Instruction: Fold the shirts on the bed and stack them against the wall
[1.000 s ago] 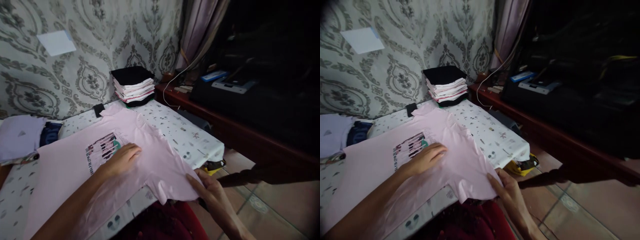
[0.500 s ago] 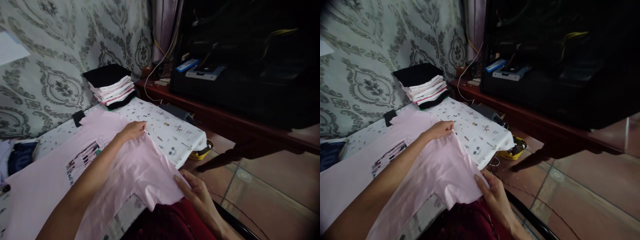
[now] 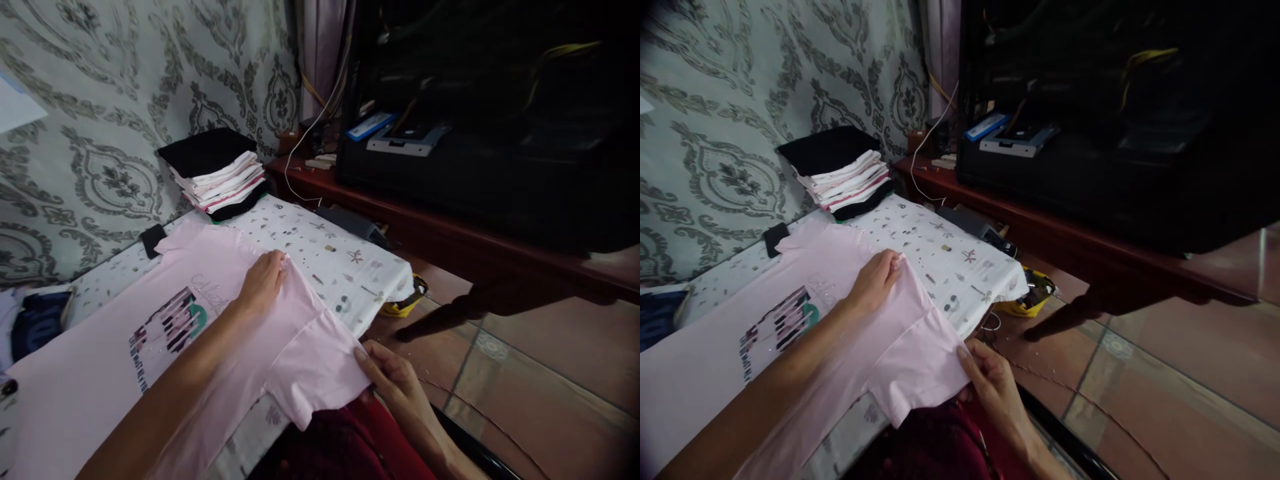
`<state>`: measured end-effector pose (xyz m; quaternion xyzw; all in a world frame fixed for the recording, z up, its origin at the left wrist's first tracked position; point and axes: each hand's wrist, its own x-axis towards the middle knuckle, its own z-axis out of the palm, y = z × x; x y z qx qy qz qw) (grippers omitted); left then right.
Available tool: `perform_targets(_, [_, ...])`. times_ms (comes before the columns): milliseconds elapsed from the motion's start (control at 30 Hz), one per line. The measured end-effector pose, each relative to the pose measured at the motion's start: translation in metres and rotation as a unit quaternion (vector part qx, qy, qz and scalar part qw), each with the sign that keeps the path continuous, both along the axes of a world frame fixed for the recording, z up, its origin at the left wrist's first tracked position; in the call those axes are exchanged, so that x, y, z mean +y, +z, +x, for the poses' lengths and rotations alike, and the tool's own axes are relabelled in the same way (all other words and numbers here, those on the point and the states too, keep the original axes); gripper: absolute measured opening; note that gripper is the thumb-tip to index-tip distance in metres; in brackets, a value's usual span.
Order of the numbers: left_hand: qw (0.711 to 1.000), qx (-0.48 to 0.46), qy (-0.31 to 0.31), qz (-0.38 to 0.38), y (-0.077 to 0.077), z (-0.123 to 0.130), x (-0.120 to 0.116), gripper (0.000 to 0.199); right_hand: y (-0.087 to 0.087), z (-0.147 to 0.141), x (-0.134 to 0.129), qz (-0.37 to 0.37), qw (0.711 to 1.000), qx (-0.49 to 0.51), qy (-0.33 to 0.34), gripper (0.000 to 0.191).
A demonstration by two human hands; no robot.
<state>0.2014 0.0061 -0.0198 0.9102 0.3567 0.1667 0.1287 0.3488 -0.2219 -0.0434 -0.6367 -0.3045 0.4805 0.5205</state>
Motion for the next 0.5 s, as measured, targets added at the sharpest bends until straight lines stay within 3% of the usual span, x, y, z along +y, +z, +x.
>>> perform_targets(133, [0.999, 0.034, -0.040, 0.013, -0.011, -0.012, -0.029, 0.035, -0.016, 0.016, -0.003, 0.025, 0.992, -0.104, -0.062, 0.044])
perform_targets(233, [0.995, 0.071, -0.074, -0.007, -0.015, -0.009, -0.042, 0.053, -0.009, 0.032, 0.008, 0.066, 0.967, -0.226, -0.094, 0.037])
perform_targets(300, [0.992, 0.080, -0.100, -0.020, -0.014, -0.006, -0.044, 0.058, 0.008, 0.035, 0.026, 0.112, 0.947, -0.298, -0.043, 0.033])
perform_targets(400, [0.989, 0.078, -0.123, -0.034, -0.011, -0.008, -0.039, 0.057, 0.035, 0.023, 0.066, 0.203, 0.905, -0.356, 0.117, 0.030])
perform_targets(500, [0.991, 0.077, -0.100, -0.049, -0.010, -0.024, -0.030, 0.052, 0.040, 0.001, 0.111, 0.268, 0.844, -0.401, 0.234, 0.035])
